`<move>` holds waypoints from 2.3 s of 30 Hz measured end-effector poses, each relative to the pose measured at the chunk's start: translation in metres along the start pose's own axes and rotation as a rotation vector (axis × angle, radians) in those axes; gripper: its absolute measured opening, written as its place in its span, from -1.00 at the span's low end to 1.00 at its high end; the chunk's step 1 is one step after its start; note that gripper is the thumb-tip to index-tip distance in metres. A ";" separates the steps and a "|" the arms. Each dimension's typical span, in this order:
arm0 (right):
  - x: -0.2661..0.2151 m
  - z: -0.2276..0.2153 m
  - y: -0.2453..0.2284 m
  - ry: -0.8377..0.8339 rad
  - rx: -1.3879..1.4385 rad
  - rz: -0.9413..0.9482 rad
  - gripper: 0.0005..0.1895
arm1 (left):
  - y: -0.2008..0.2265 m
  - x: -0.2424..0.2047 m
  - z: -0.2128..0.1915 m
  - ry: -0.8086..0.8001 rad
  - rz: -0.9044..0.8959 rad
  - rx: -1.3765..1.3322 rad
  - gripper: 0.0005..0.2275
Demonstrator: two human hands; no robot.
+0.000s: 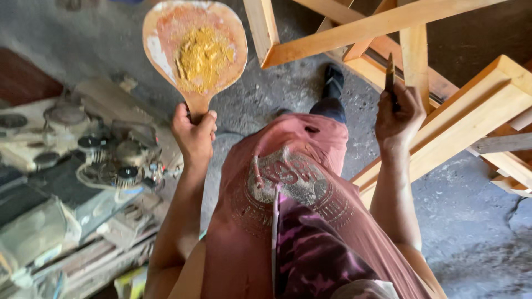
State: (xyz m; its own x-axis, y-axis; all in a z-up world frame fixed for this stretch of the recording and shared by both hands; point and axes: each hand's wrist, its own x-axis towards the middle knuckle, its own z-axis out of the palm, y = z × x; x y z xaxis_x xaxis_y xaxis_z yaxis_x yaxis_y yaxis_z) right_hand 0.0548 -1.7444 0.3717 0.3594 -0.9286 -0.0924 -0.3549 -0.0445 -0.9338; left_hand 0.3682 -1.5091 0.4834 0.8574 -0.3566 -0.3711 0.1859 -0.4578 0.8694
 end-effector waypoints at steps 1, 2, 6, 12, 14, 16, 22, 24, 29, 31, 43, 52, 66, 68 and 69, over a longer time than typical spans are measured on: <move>0.010 -0.001 0.001 -0.022 0.012 0.018 -0.75 | 0.002 0.000 0.006 0.009 0.002 -0.011 -0.80; 0.016 -0.003 0.001 -0.044 0.024 0.036 -0.75 | 0.004 -0.004 0.010 0.018 0.004 -0.022 -0.80; 0.040 -0.002 0.006 -0.104 0.023 0.080 -0.73 | 0.013 -0.009 0.026 0.057 -0.017 0.056 -0.77; 0.053 0.004 0.026 -0.146 -0.031 -0.029 -0.74 | 0.016 -0.009 0.039 0.062 0.021 0.025 -0.80; 0.044 0.002 0.022 -0.176 0.055 -0.024 -0.73 | 0.022 -0.026 0.032 0.078 -0.022 0.067 -0.82; 0.047 0.005 0.008 -0.209 -0.038 -0.101 -0.82 | 0.030 -0.038 0.026 0.088 -0.006 0.084 -0.83; 0.042 0.016 -0.057 -0.192 -0.129 -0.278 -0.78 | 0.020 -0.054 -0.001 0.123 0.175 0.034 -0.82; 0.026 0.016 -0.073 -0.191 -0.109 -0.289 -0.75 | 0.002 -0.054 -0.014 0.123 0.097 -0.016 -0.81; -0.045 0.029 -0.091 -0.082 -0.166 -0.283 -0.73 | -0.046 -0.047 -0.062 0.019 0.087 -0.113 -0.79; -0.089 0.034 -0.091 -0.038 -0.242 -0.271 -0.72 | -0.064 -0.046 -0.083 -0.021 0.133 -0.116 -0.79; -0.436 0.092 -0.049 0.397 -0.374 -0.030 -0.83 | -0.154 -0.086 -0.193 -0.367 0.520 0.247 -0.76; -0.622 0.080 -0.042 0.771 -0.245 0.145 -0.71 | -0.184 -0.200 -0.211 -0.784 0.662 0.211 -0.78; -0.978 0.131 0.070 0.898 -0.439 0.545 -0.75 | -0.257 -0.367 -0.307 -1.169 0.614 0.281 -0.84; -1.013 0.153 0.067 0.976 -0.440 0.608 -0.76 | -0.264 -0.367 -0.316 -1.215 0.639 0.330 -0.84; -1.027 0.164 0.066 1.024 -0.436 0.637 -0.76 | -0.269 -0.368 -0.317 -1.236 0.638 0.345 -0.83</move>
State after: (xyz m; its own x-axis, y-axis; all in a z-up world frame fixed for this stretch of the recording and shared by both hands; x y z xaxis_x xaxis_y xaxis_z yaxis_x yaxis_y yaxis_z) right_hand -0.1961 -0.7329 0.3487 -0.7329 -0.6802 0.0087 -0.5401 0.5741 -0.6154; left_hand 0.1550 -0.9963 0.4898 -0.2453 -0.9577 -0.1507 -0.3421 -0.0599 0.9377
